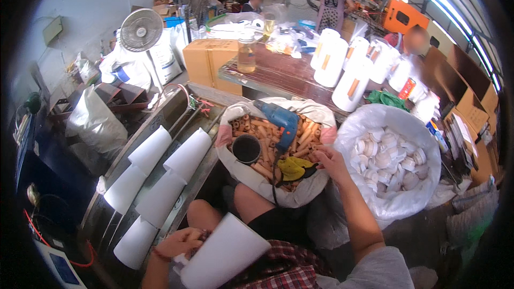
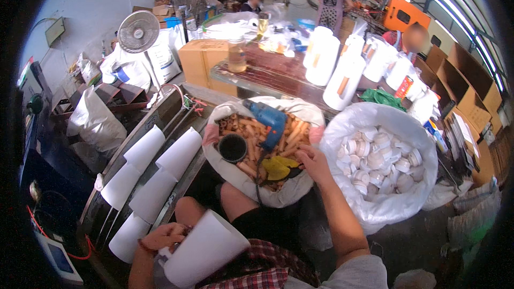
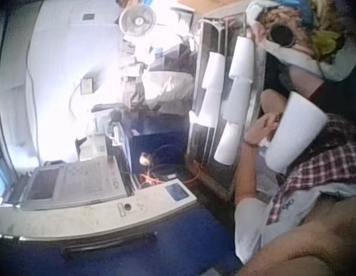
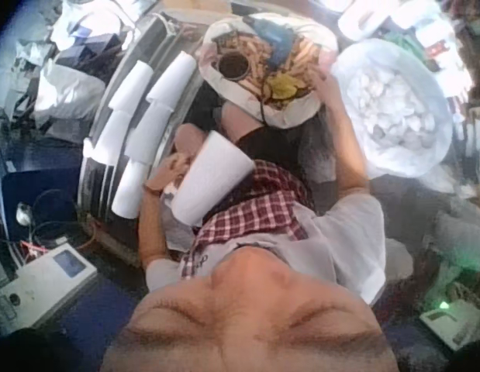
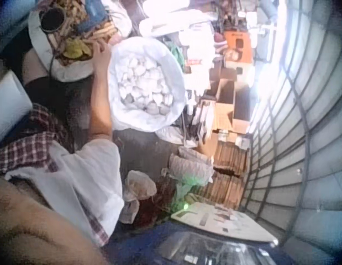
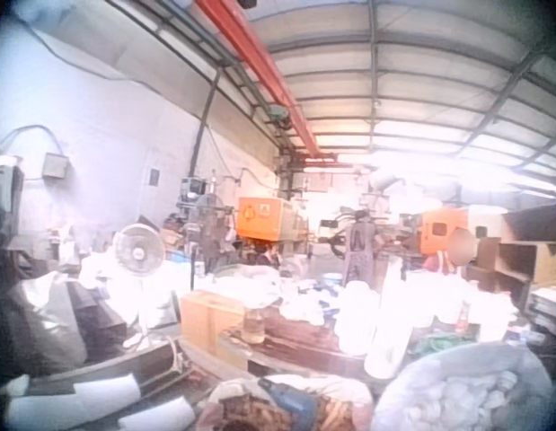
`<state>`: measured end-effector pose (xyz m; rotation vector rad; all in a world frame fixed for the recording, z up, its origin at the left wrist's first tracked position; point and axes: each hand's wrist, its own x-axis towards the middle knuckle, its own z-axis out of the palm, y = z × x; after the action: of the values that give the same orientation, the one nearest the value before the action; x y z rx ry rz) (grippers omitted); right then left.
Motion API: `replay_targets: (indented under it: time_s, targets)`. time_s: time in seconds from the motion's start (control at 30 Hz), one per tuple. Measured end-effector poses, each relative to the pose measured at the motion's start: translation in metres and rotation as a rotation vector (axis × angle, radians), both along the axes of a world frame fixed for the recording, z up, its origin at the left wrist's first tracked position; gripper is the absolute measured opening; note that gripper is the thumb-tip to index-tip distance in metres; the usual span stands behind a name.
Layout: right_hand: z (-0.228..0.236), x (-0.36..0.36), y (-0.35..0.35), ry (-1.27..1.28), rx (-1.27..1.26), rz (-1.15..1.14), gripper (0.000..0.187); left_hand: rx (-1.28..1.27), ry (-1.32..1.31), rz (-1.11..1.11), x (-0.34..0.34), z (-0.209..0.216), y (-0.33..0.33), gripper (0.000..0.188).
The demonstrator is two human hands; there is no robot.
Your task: The person assembles white plastic cones by attaching wooden handles and small components, using a power drill and a cloth.
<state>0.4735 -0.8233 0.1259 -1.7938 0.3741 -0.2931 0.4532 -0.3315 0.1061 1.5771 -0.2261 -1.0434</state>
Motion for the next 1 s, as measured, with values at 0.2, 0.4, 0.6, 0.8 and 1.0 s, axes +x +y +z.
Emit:
replay_targets:
  time_s: [0.2,0.4,0.6,0.8,1.0]
  targets:
    - [-0.075,0.101,0.0,0.124,0.369,-0.019,0.023,0.411,-0.648,-0.153,0.023,-0.039,-0.031,0.028]
    - [-0.094,0.166,-0.013,0.177,0.779,-0.024,0.042,0.441,-0.888,-0.393,0.056,-0.028,-0.067,0.029]
    - [-0.1,0.183,-0.012,0.11,1.03,-0.019,0.044,0.465,-1.047,-0.176,0.135,-0.018,-0.113,0.022]
    - [-0.089,0.185,0.0,0.057,1.108,-0.04,0.038,0.489,-1.359,-0.139,0.22,-0.031,-0.21,0.02]
    - [-0.062,0.121,0.003,0.043,1.018,-0.093,0.034,0.723,-1.224,-0.161,0.25,-0.076,-0.242,0.021]
